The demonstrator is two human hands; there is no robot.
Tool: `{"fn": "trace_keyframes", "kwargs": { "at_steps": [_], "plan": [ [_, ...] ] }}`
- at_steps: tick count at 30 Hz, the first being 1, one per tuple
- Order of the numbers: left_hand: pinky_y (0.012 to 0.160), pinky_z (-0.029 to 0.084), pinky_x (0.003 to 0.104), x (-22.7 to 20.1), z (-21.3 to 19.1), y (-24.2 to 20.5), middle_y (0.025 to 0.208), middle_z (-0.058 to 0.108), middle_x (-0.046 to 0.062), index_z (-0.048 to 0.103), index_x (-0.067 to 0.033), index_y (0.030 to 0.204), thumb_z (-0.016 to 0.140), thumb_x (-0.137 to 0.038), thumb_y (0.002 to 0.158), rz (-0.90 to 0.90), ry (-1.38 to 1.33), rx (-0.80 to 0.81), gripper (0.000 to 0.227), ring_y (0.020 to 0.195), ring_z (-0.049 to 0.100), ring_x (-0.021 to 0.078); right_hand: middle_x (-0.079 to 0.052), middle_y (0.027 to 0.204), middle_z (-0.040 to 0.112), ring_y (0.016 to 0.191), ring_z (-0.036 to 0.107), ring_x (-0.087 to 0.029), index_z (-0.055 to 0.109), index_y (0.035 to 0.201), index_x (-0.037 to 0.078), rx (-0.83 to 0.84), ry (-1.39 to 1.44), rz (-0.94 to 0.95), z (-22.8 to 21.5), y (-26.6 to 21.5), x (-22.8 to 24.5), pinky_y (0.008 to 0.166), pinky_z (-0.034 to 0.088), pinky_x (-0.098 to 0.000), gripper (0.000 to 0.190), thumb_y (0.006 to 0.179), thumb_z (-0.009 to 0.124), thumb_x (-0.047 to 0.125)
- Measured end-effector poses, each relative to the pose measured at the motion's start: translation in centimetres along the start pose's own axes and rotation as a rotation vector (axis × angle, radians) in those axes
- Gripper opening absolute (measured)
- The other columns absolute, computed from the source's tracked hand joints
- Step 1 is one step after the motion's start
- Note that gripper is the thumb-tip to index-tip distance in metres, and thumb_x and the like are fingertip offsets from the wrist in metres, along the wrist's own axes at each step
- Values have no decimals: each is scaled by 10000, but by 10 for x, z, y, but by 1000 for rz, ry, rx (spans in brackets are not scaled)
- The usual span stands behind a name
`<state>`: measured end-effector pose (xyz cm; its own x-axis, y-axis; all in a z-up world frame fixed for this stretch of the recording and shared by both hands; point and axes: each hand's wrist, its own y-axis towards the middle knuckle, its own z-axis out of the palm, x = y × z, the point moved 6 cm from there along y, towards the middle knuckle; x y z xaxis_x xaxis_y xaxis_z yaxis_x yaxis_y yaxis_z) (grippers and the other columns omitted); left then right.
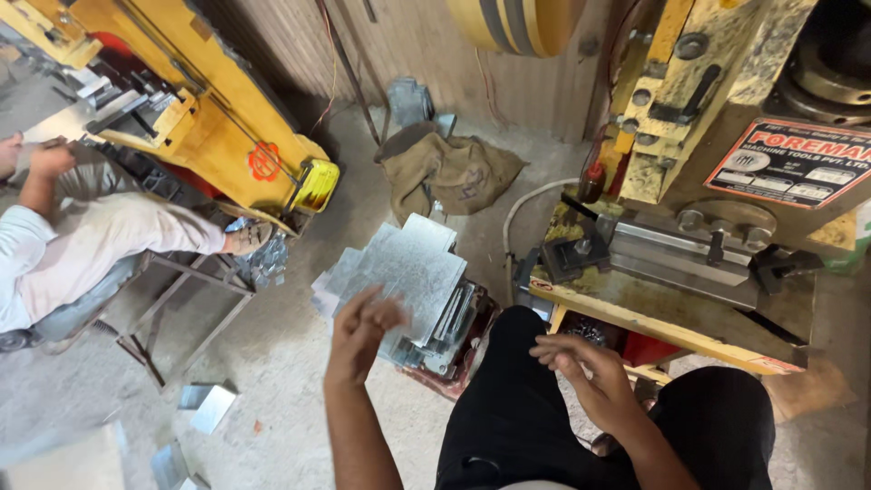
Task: The person sits on the floor in front of a yellow Foreman press machine and repeatedly processes rectangular metal sheets. They pick up a sheet from a stack, place it into the machine's die, operate the press, and then remove the processed sheet to place it on a separate pile. This cycle is repeated continuously.
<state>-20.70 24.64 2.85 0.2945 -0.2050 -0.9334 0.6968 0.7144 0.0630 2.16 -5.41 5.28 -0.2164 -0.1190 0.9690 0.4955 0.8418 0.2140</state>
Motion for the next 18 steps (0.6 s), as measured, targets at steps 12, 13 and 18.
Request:
{"fn": "trace_keyframes", "kwargs": {
  "at_steps": [12,13,18],
  "plan": [
    [1147,-57,747,71,55,40,1696,138,196,232,-144,1617,460,-797,893,-59,1744,-304,1002,1553,41,441,-150,1054,823,909,787,-220,727,1185,-22,-54,34,102,-16,-20,-31,806,634,-350,349,1019,544,224],
    [1125,-77,761,72,67,29,1696,116,193,207,-152,1616,466,-842,856,-67,1750,-272,1058,1546,16,456,-147,1049,822,904,784,-218,724,1188,-22,-52,56,106,-14,-20,-34,798,633,-348,352,1026,534,227],
    [1053,-46,838,60,119,3,1705,13,174,83,-175,1623,648,-913,622,-350,1791,13,1366,1540,-72,477,-140,1027,807,911,765,-207,703,1221,-11,-18,129,193,-8,-17,-44,798,622,-343,368,1035,509,239]
  ]
}}
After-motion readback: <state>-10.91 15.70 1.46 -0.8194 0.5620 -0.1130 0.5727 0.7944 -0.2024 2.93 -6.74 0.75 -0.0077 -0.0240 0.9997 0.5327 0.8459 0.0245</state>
